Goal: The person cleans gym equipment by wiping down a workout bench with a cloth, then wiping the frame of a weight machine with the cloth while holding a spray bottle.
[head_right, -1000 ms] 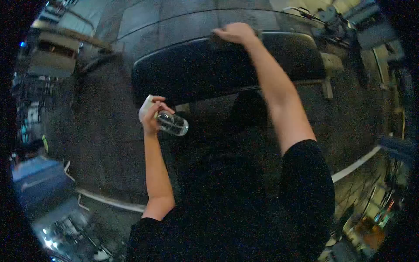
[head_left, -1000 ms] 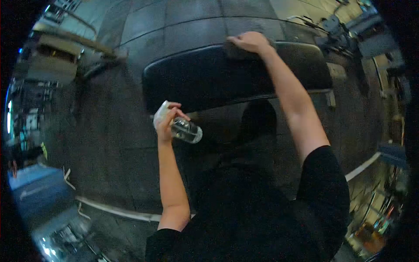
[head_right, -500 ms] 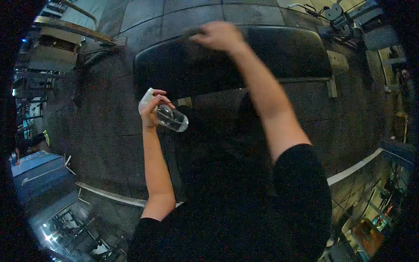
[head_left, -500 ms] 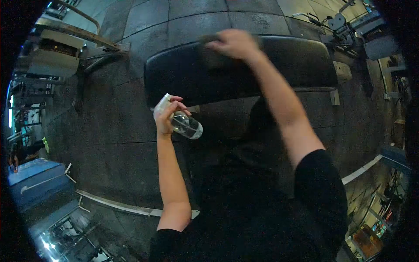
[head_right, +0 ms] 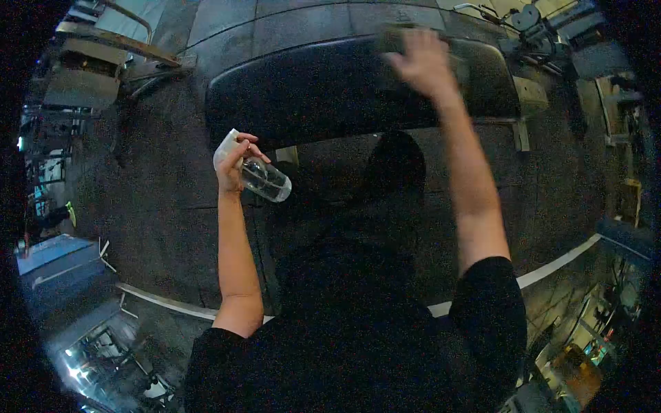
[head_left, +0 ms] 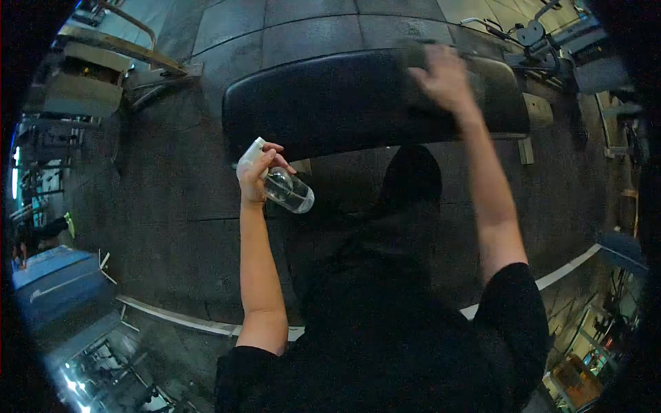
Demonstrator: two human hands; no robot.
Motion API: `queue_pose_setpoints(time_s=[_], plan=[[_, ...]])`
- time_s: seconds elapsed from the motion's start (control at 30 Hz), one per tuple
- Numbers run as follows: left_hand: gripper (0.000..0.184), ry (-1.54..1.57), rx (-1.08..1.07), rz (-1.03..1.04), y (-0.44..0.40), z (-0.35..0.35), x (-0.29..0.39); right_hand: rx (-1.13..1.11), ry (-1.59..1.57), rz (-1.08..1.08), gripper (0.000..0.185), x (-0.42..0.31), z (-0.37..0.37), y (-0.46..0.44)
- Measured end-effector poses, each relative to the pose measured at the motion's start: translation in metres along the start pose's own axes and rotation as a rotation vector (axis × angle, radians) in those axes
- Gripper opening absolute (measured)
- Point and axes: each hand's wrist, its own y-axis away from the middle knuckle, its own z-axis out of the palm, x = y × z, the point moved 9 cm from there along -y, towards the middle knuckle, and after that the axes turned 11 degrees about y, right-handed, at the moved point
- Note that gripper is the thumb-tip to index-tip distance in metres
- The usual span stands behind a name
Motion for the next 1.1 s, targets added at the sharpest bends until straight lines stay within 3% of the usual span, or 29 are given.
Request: queue_pose_setpoints(time_s=[0.13,0.2,0.23,0.3,0.4,0.57,0.6,0.67,0.77,0.9,0.93,1.1], plan=[[0.025,0.069,0.037,-0.003,0.003,0.007,0.002,0.012,-0.305,-0.370,0.082,-0.248,-0.046,-0.007],[0.023,0.085,0.101,0.075,0.001,-0.028,-0.009,0.051,-0.367,-0.536,0.077,-0.345,-0.058,0.008],[0.022,0.102,0.175,0.158,0.001,-0.043,-0.008,0.116,-0.412,-0.598,0.075,-0.371,-0.052,0.017],[0.019,0.167,0.175,0.136,0.006,-0.034,-0.001,0.084,-0.388,-0.589,0.074,-0.355,-0.057,0.021],[0.022,-0.020,0.029,0.054,0.004,-0.012,-0.003,0.057,-0.421,-0.504,0.072,-0.252,-0.062,0.039],[0.023,-0.026,0.003,0.070,0.003,-0.004,-0.001,0.070,-0.051,0.041,0.066,0.068,-0.039,0.084],[0.024,-0.005,-0.021,0.077,0.003,-0.002,-0.002,0.114,-0.029,0.111,0.067,0.133,-0.022,0.097],[0.024,0.010,-0.032,0.091,0.005,-0.002,0.001,-0.024,0.154,0.298,0.083,0.220,0.018,0.115],[0.024,-0.011,-0.016,0.119,0.009,0.004,0.002,-0.121,0.147,0.379,0.089,0.184,0.013,0.109],[0.024,-0.038,0.140,0.231,0.053,-0.011,0.012,-0.025,0.061,-0.132,0.088,-0.028,-0.032,0.096],[0.014,0.015,0.198,0.294,0.071,-0.023,0.013,-0.004,0.023,-0.223,0.087,-0.086,-0.050,0.099],[0.018,-0.116,0.420,0.324,0.179,-0.077,0.026,0.113,-0.167,-0.613,0.088,-0.324,-0.085,0.078]])
